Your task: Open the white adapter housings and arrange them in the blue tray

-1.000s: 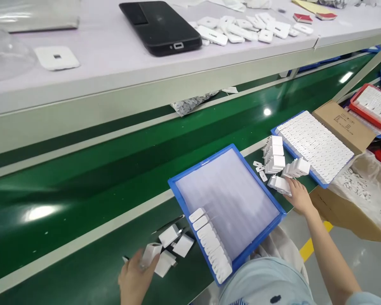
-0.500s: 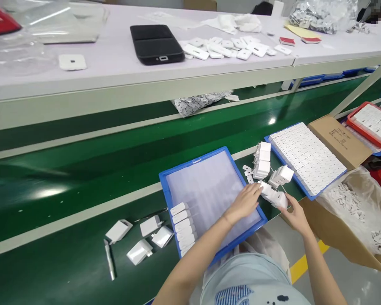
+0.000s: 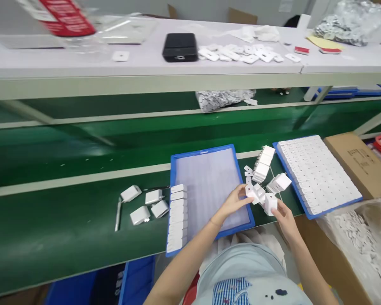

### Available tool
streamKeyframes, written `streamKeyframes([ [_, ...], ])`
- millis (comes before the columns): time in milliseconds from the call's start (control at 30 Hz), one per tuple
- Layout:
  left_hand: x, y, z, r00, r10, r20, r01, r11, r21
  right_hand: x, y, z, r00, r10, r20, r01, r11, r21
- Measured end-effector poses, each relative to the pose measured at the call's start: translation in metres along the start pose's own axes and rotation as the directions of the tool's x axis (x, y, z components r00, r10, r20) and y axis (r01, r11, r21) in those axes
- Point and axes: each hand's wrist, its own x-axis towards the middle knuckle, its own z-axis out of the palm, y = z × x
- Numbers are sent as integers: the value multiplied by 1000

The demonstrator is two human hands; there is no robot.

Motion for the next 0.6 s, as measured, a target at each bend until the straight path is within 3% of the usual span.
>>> streamKeyframes([
  [133,-53,19,-13,980,-105,-169,49,951,-307,23,-23,37,980,13,198,-29,997,76],
  [267,-80,34,-26,928,-196,-317,21,877,-480,36,-40,88,941,5,338,-21,999,43],
  [433,-95,38,-49,856,-253,-451,-39,839,-543,39,-46,137,898,-38,439,75,995,-67],
  [600,-111,36,-75,869,-223,-442,-53,845,-532,39,-58,155,847,-94,524,207,965,-161],
])
